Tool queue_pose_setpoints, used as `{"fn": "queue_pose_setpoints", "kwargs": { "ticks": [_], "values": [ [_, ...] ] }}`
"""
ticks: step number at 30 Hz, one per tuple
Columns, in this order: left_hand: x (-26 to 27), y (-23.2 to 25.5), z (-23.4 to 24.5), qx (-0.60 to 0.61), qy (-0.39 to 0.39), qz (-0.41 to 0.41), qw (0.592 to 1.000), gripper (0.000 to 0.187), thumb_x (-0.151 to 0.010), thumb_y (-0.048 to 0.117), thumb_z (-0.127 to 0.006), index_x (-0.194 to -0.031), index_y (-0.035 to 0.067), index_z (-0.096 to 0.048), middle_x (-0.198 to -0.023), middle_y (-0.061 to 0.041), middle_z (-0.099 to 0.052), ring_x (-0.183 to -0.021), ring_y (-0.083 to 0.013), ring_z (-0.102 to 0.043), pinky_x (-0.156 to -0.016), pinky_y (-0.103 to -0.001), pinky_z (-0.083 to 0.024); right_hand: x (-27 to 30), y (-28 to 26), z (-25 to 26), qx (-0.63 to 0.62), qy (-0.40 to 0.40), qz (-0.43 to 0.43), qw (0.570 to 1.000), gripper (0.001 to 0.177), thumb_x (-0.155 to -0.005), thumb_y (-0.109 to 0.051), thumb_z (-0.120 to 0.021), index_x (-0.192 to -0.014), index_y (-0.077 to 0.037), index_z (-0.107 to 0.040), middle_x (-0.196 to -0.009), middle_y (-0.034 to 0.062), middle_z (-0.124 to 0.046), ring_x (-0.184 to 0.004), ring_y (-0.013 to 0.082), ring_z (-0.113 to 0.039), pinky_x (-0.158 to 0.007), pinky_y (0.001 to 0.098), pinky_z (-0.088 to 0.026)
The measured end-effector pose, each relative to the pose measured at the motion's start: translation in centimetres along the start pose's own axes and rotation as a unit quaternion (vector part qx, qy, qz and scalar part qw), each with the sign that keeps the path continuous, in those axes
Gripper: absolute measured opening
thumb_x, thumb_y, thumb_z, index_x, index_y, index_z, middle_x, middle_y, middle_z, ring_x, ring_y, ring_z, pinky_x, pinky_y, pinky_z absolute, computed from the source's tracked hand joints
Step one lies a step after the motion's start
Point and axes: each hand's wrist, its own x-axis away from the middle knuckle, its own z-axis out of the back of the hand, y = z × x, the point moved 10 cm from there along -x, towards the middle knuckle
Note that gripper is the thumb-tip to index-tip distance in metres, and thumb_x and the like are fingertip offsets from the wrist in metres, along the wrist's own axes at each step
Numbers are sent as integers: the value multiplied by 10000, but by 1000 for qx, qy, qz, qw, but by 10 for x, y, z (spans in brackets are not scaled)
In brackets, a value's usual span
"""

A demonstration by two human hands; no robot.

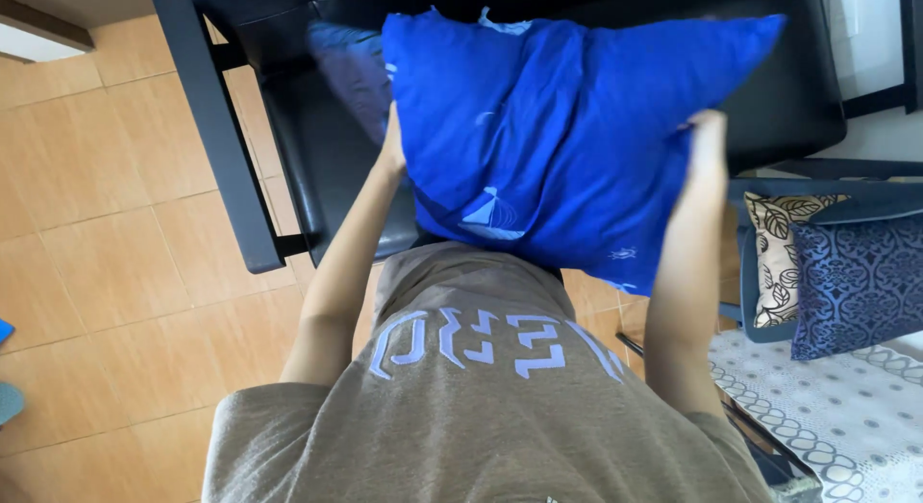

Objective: The person places a blue pillow into a dark patterned pillowcase on a black sofa. They repeatedly adjust the pillow and case, pulling the fabric over the corners and smoothing the surface to fit the case properly.

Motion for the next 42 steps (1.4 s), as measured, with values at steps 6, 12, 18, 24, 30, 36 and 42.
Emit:
{"fn": "queue_pose_setpoints", "kwargs": {
  "ticks": [6, 12, 18, 24, 30, 36, 42],
  "values": [
    [-32, 92, -32, -95, 0, 4, 995, 549, -950, 245, -720, -1412, -14, -573, -1420, -229, -617, -1322, -334, -591, -1169, -455, -467, -42, 97, -25, 186, 13, 217, 958, 866, -897, -40, -459, -1585, 57, 59, -1622, 291, -218, -1482, 374, -339, -1228, 423, -237],
    [-24, 106, -37, -323, 80, -7, 943, 666, -891, 366, -769, -1434, 46, -552, -1479, -223, -542, -1368, -406, -541, -1188, -472, -426, 118, 77, -156, 234, -244, 262, 904, 897, -945, -172, -728, -1592, 127, -183, -1618, 305, -379, -1533, 365, -383, -1339, 457, -210],
    [3, 148, -72, -322, 96, -42, 941, 769, -863, 367, -732, -1450, -59, -476, -1482, -269, -470, -1347, -503, -440, -1157, -567, -329, 179, 13, -208, 415, -251, 457, 746, 1351, -613, -495, -964, -1515, 144, -188, -1535, 365, -302, -1470, 457, -297, -1240, 516, -213],
    [10, 205, -130, -453, -19, 1, 891, 524, -824, 329, -594, -1272, 71, -679, -1406, -211, -559, -1258, -502, -447, -1052, -585, -356, 143, 12, -205, 380, -226, 329, 835, 1150, -678, -337, -1021, -1502, 111, -356, -1533, 297, -477, -1456, 406, -478, -1248, 449, -358],
    [-5, 198, -143, -498, -48, -47, 865, 620, -851, 344, -627, -1247, -133, -615, -1433, -337, -483, -1210, -461, -466, -1034, -534, -389, 107, 60, -162, 283, -46, 303, 909, 1036, -728, -115, -976, -1523, 80, -341, -1532, 264, -470, -1449, 372, -479, -1259, 445, -338],
    [-37, 188, -112, -454, -120, -48, 882, 253, -941, 191, -625, -989, -49, -689, -1127, -251, -651, -1013, -415, -670, -916, -482, -553, 87, 52, -144, 31, -49, 190, 980, 1156, -531, 156, -685, -1563, -18, -195, -1463, 236, -478, -1248, 347, -571, -916, 419, -541],
    [-104, 158, -48, -647, -130, -97, 745, 195, -715, -10, -694, -910, 9, -702, -998, -188, -664, -774, -344, -710, -665, -418, -578, 34, 57, -85, 5, -120, 97, 988, 925, -698, 134, -684, -1548, 29, -333, -1488, 245, -531, -1279, 341, -627, -926, 403, -592]
  ]
}}
